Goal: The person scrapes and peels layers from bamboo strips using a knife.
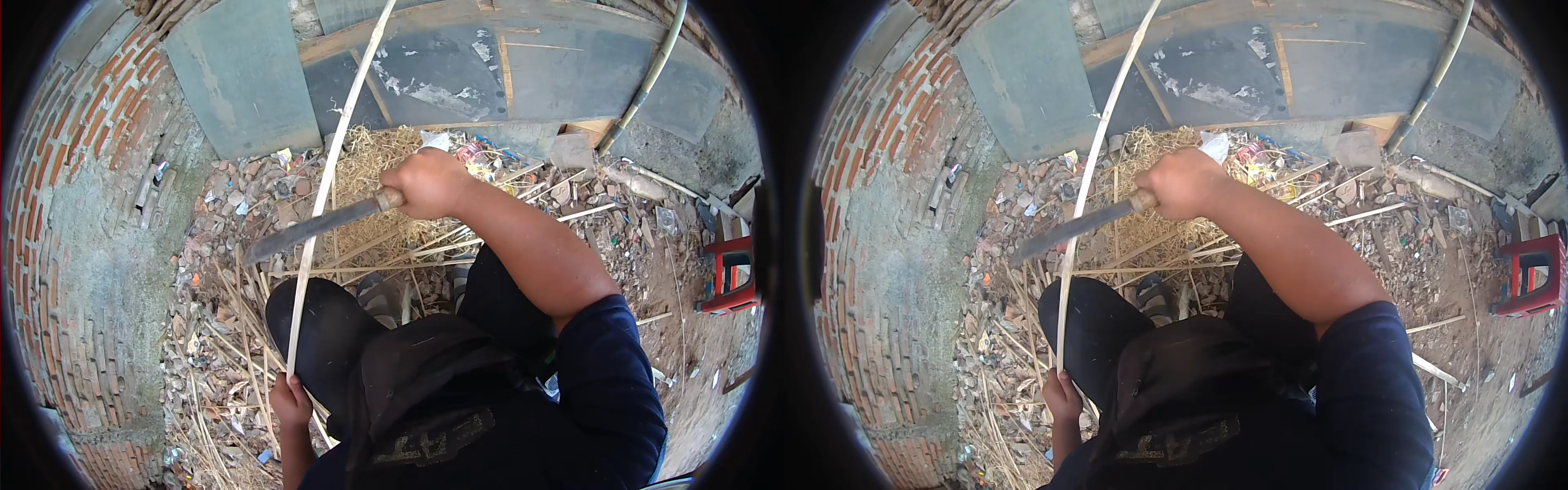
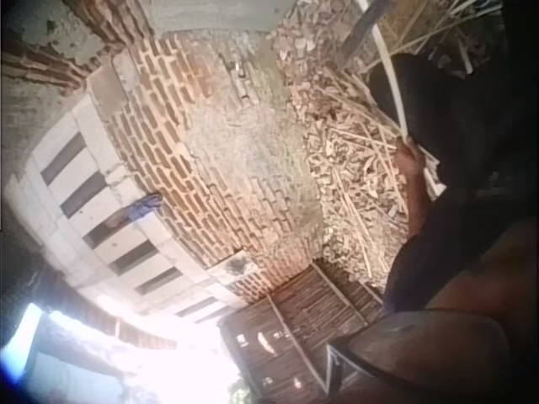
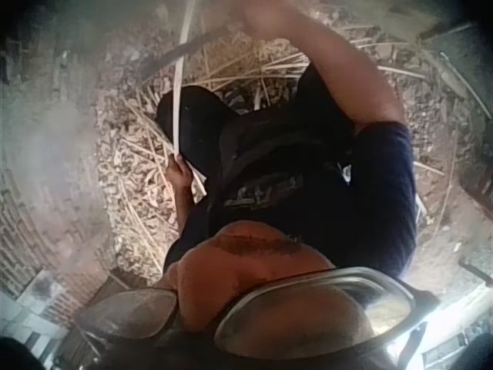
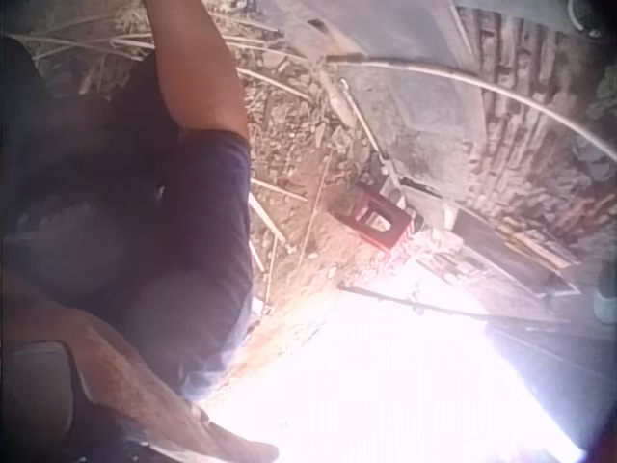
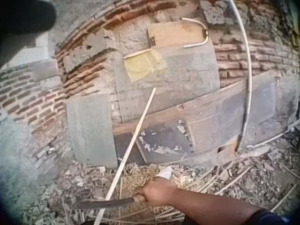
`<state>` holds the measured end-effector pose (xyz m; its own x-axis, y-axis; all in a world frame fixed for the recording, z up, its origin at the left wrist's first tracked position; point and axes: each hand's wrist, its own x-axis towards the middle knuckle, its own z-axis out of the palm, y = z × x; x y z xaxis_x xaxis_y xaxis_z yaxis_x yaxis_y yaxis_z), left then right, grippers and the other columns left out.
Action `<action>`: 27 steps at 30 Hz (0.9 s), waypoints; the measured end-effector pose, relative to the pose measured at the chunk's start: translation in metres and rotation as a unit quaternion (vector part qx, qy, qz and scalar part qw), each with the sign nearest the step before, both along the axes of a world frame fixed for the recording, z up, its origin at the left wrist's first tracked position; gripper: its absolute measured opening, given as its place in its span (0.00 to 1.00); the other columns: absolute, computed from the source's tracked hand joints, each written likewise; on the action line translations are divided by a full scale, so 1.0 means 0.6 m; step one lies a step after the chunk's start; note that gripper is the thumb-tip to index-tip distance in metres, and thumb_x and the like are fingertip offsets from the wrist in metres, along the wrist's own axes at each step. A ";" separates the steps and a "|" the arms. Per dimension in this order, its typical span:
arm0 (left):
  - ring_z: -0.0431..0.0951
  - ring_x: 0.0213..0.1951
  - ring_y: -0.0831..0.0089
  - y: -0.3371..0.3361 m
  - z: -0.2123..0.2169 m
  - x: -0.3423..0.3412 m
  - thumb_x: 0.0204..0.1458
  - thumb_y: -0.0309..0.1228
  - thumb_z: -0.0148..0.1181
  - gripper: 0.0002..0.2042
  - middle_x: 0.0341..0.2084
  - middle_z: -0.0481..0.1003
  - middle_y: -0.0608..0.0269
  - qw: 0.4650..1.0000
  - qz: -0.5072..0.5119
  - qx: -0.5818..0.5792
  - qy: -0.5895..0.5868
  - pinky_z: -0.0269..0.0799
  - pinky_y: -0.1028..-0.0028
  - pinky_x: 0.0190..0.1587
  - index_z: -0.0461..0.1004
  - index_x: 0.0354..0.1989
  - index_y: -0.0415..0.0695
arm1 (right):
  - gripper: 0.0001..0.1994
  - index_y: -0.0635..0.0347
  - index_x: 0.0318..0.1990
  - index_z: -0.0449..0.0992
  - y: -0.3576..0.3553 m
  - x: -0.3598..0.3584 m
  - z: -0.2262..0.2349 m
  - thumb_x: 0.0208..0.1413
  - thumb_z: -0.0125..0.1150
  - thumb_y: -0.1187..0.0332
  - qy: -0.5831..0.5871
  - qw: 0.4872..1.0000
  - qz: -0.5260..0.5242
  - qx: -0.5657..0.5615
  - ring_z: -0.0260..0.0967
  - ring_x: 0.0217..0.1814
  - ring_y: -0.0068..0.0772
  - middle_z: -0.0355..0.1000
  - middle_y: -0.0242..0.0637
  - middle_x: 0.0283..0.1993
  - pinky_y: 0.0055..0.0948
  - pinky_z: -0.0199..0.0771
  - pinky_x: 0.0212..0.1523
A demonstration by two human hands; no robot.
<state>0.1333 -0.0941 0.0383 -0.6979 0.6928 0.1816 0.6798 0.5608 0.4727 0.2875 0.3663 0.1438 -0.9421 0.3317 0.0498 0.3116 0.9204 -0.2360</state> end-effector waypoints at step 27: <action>0.71 0.21 0.42 -0.006 -0.030 -0.021 0.68 0.48 0.41 0.25 0.14 0.66 0.45 1.000 0.009 -0.002 0.016 0.60 0.56 0.23 0.66 0.30 0.37 | 0.11 0.52 0.41 0.81 0.084 0.011 -0.036 0.51 0.63 0.61 0.110 0.984 -0.125 -0.060 0.79 0.41 0.49 0.80 0.44 0.34 0.46 0.79 0.45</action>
<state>0.1208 -0.0975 0.0204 -0.7045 0.6807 0.2008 0.6837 0.5751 0.4492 0.2943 0.4167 0.1223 -0.8006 0.5684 0.1897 0.4547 0.7824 -0.4256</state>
